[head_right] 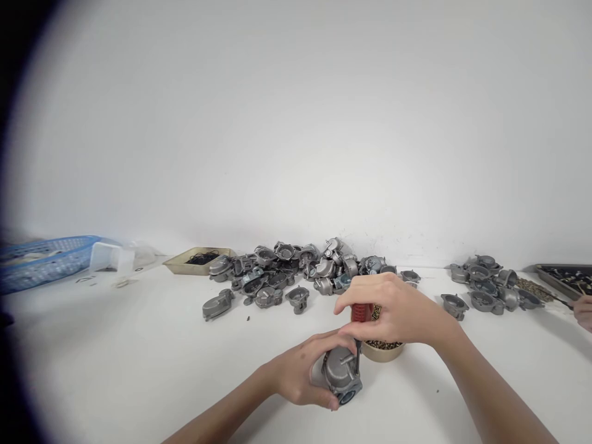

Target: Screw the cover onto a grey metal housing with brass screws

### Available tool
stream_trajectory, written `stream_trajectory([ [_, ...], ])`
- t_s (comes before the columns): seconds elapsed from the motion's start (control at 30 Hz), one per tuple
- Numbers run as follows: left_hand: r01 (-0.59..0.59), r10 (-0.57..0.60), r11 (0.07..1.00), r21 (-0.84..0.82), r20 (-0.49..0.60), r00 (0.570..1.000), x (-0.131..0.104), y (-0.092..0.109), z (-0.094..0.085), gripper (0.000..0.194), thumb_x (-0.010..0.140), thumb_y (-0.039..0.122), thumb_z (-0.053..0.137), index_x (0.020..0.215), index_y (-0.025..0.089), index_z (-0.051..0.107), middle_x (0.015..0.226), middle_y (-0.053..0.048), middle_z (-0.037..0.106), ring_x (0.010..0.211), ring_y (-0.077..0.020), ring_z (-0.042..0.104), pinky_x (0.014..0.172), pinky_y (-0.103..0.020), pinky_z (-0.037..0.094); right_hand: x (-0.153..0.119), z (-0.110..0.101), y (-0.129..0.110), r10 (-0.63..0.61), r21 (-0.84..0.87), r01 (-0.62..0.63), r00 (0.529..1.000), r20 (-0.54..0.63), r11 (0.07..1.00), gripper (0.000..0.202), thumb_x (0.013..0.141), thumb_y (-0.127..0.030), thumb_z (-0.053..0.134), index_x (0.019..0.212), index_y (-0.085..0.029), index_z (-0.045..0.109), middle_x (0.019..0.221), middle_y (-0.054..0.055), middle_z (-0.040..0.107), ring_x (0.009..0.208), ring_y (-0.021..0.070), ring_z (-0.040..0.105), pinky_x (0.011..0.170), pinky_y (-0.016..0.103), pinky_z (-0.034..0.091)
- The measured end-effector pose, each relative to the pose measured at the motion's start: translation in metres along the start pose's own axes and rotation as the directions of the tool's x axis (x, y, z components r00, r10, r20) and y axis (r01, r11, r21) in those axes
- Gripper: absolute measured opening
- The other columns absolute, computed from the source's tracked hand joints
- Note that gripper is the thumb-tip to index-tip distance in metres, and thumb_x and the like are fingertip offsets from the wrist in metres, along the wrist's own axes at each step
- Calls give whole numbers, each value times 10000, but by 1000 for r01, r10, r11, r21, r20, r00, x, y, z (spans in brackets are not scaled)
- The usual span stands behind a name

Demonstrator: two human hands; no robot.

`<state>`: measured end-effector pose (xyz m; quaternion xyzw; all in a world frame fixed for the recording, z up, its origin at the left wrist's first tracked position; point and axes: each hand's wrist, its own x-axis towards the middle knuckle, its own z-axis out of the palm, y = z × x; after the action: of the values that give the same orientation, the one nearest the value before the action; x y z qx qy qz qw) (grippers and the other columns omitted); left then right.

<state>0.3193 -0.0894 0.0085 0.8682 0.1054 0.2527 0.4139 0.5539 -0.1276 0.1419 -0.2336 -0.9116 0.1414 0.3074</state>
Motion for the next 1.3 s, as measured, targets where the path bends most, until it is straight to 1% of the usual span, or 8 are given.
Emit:
stream_trajectory([
  [0.07, -5, 5, 1000, -3, -3, 1000, 0, 0, 0, 729, 719, 687, 833, 1252, 242, 609, 1216, -104, 665, 1051, -302, 656, 982, -422, 505, 1, -1, -3, 10, 28, -11, 1000, 30, 1000, 134, 1010, -276, 646, 1107, -204, 703, 901, 45, 680, 758, 177, 586, 704, 308, 453],
  [0.23, -3, 3, 1000, -1, 6, 1000, 0, 2, -1, 710, 727, 679, 831, 1245, 248, 610, 1223, -96, 666, 1075, -296, 649, 1003, -417, 491, -2, -10, -3, -22, 314, -20, 991, 129, 949, 269, 995, -155, 558, 1239, -194, 664, 1035, 75, 717, 883, 189, 676, 772, 303, 545],
  [0.37, 10, -10, 1000, 1, 7, 1000, 1, 1, -1, 715, 722, 686, 833, 1245, 253, 608, 1234, -94, 656, 1066, -292, 645, 1008, -429, 482, -4, -5, 2, 5, 204, -11, 1000, 30, 979, 160, 976, -197, 728, 1135, -207, 712, 909, 27, 724, 740, 146, 667, 677, 244, 538],
  [0.63, 45, -39, 996, 83, -75, 996, 0, -7, 2, 772, 643, 736, 855, 1191, 252, 607, 1196, -83, 635, 1054, -284, 626, 972, -400, 499, 1, 6, -6, -12, 75, 11, 1000, 19, 997, 160, 1065, -308, 636, 1172, -201, 688, 903, 29, 705, 779, 161, 643, 711, 273, 517],
  [0.9, 92, -88, 991, 100, -38, 995, 1, 2, -2, 751, 634, 711, 871, 1169, 267, 587, 1220, -70, 597, 1053, -276, 617, 969, -405, 490, 0, 10, 3, 62, 35, -60, 995, -77, 998, 146, 1017, -318, 687, 1116, -210, 692, 866, 17, 713, 683, 154, 612, 627, 271, 477],
  [1.03, 134, -129, 986, 102, -60, 990, 1, 2, 0, 746, 639, 697, 873, 1175, 265, 584, 1207, -61, 594, 1029, -264, 617, 947, -401, 493, 0, 7, -5, 93, -15, -93, 996, 5, 996, 139, 1023, -266, 600, 1134, -212, 664, 889, 32, 688, 755, 180, 612, 726, 313, 488],
  [1.13, 116, -112, 989, 88, -50, 992, 2, 2, 0, 750, 642, 697, 871, 1180, 261, 585, 1204, -68, 595, 1054, -274, 609, 955, -408, 486, -2, -1, -7, 83, 79, -93, 990, 114, 993, 305, 984, -171, 511, 1272, -222, 599, 1038, 63, 681, 862, 194, 631, 834, 362, 501],
  [1.3, 94, -88, 992, 88, -72, 993, 2, 2, 1, 751, 640, 705, 870, 1166, 252, 586, 1205, -73, 595, 1067, -272, 603, 967, -401, 480, -2, -3, -1, 89, 211, -108, 991, 101, 971, 271, 1000, -158, 536, 1250, -229, 615, 991, 37, 709, 851, 170, 660, 719, 285, 526],
])
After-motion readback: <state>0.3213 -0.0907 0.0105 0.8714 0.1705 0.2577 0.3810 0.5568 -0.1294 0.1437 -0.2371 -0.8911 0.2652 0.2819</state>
